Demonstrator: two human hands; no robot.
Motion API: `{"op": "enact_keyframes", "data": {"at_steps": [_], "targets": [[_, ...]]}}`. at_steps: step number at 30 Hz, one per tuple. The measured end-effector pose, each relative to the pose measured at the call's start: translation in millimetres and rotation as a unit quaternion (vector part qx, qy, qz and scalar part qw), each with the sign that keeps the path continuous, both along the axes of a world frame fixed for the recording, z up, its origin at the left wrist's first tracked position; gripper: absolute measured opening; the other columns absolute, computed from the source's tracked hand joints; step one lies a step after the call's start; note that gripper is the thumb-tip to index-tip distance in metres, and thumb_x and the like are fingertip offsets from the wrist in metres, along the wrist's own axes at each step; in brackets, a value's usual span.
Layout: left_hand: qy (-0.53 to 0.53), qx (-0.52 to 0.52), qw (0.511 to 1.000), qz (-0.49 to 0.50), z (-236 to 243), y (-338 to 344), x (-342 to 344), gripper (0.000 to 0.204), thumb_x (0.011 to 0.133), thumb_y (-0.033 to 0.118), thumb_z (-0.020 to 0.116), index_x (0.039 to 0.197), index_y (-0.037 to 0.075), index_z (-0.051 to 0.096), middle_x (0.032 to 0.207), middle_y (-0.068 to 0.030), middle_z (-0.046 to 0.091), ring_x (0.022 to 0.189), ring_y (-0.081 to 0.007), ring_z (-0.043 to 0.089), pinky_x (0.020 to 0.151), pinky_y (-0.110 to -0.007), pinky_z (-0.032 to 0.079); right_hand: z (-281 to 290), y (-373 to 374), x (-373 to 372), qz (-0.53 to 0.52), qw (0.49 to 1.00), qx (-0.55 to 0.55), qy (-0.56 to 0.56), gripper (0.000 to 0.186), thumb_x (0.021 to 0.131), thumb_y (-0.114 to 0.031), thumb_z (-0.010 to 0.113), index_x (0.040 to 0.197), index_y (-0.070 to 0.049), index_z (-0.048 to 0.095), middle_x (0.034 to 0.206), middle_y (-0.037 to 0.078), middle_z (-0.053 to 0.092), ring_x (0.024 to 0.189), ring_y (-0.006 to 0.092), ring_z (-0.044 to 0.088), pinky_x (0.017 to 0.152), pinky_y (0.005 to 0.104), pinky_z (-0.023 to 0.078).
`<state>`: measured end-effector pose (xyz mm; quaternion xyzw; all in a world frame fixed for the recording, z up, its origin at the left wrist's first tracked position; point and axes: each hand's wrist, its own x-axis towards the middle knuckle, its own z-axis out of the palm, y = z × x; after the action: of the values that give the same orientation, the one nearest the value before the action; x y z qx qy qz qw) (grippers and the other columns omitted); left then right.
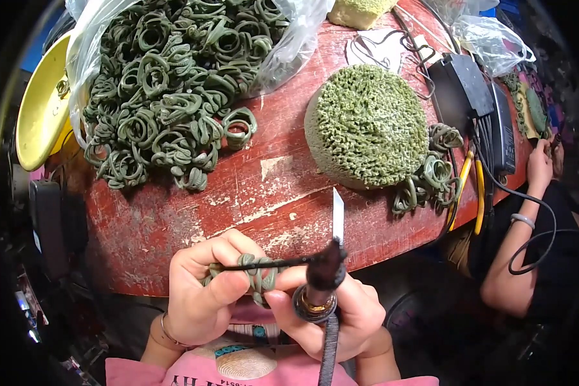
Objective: Joining small green wax components together using a heated soldering tool.
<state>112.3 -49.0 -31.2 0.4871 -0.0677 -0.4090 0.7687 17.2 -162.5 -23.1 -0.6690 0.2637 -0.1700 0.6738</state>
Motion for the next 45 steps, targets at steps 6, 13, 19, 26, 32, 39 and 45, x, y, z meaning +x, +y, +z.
{"op": "enact_keyframes", "data": {"at_steps": [6,13,19,26,32,39,45], "targets": [[0.169,0.037,0.985,-0.027,10,-2,6,0.017,0.079,0.013,0.059,0.075,-0.001,0.051,0.087,-0.0097,0.052,0.077,-0.0122,0.051,0.070,-0.025,0.042,3,0,3,0.014,1.000,-0.013,0.002,0.014,0.069,-0.001,0.069,0.081,-0.001,0.062,0.062,0.003,0.058,0.052,0.0064,0.053,0.048,0.0199,0.042],[0.176,-0.030,0.984,0.001,6,5,6,0.013,0.082,0.010,0.055,0.079,-0.002,0.053,0.100,-0.0097,0.047,0.082,-0.0125,0.053,0.073,-0.025,0.045,5,5,8,0.018,1.000,0.015,0.017,0.012,0.072,0.001,0.065,0.084,0.001,0.060,0.061,0.002,0.057,0.053,0.0052,0.052,0.048,0.0192,0.042],[0.116,-0.007,0.992,0.045,6,21,17,0.023,0.085,0.020,0.052,0.077,-0.002,0.050,0.109,-0.0181,0.049,0.084,-0.0228,0.060,0.066,-0.031,0.053,15,4,31,-0.010,0.997,-0.081,0.007,0.017,0.078,0.002,0.058,0.094,0.005,0.055,0.063,0.004,0.057,0.052,0.0061,0.053,0.047,0.0194,0.043],[0.140,-0.068,0.984,0.086,13,32,26,0.025,0.086,0.024,0.049,0.080,0.000,0.046,0.107,-0.0223,0.052,0.089,-0.0307,0.059,0.063,-0.034,0.055,9,-4,86,0.031,0.968,-0.247,-0.012,0.028,0.076,0.008,0.049,0.103,0.002,0.051,0.069,0.005,0.058,0.054,0.0082,0.055,0.049,0.0217,0.044],[0.149,-0.082,0.982,0.082,11,41,29,0.025,0.086,0.026,0.050,0.085,0.001,0.044,0.102,-0.0207,0.054,0.087,-0.0312,0.059,0.062,-0.034,0.054,1,-4,97,0.078,0.967,-0.240,0.029,0.018,0.076,0.005,0.054,0.094,0.002,0.052,0.077,0.008,0.061,0.065,0.0120,0.062,0.056,0.0229,0.047],[0.216,-0.180,0.958,0.059,5,42,32,0.029,0.084,0.011,0.051,0.110,0.003,0.043,0.105,-0.0154,0.053,0.093,-0.0235,0.057,0.077,-0.035,0.050,18,0,64,0.064,0.988,-0.124,-0.073,0.008,0.079,0.006,0.051,0.086,0.005,0.054,0.084,0.015,0.060,0.075,0.0184,0.060,0.068,0.0278,0.049],[0.154,-0.142,0.978,-0.005,0,23,26,0.023,0.081,0.007,0.056,0.103,0.000,0.050,0.105,-0.0116,0.054,0.092,-0.0156,0.055,0.079,-0.030,0.048,8,4,46,0.038,0.981,-0.015,-0.189,0.012,0.081,-0.003,0.057,0.088,0.003,0.049,0.081,0.019,0.060,0.074,0.0225,0.060,0.069,0.0344,0.050]]}}
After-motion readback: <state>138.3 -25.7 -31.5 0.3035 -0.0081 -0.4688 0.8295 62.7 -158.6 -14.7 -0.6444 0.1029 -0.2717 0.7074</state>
